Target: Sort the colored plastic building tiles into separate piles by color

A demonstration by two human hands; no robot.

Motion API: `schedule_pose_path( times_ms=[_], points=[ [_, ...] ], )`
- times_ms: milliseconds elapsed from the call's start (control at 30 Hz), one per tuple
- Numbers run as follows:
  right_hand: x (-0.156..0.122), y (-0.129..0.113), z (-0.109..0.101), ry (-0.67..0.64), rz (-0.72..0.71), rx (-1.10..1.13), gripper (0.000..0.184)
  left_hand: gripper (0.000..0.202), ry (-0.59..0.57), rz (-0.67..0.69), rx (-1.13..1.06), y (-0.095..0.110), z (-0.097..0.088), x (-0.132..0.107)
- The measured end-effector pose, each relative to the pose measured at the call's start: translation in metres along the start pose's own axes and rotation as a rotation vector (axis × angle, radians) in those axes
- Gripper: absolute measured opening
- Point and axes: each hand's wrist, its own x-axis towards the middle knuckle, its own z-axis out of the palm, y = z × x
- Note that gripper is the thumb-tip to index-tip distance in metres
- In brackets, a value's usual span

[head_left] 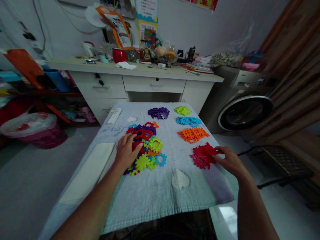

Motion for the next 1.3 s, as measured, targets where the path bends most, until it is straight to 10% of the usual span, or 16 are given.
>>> schedule_pose_path(
  times_ms=[867, 1300],
  points=[
    [0.001, -0.01, -0.001, 0.07, -0.022, -0.094, 0.039, 0.049, -0.001, -0.004, 0.002, 0.0, -0.003, 0.002],
    [0.033, -0.18, 0.043, -0.093, -0.494, 0.22, 0.026, 0.046, -0.004, -0.042, -0.034, 0.003, -0.006, 0.002]
  ],
)
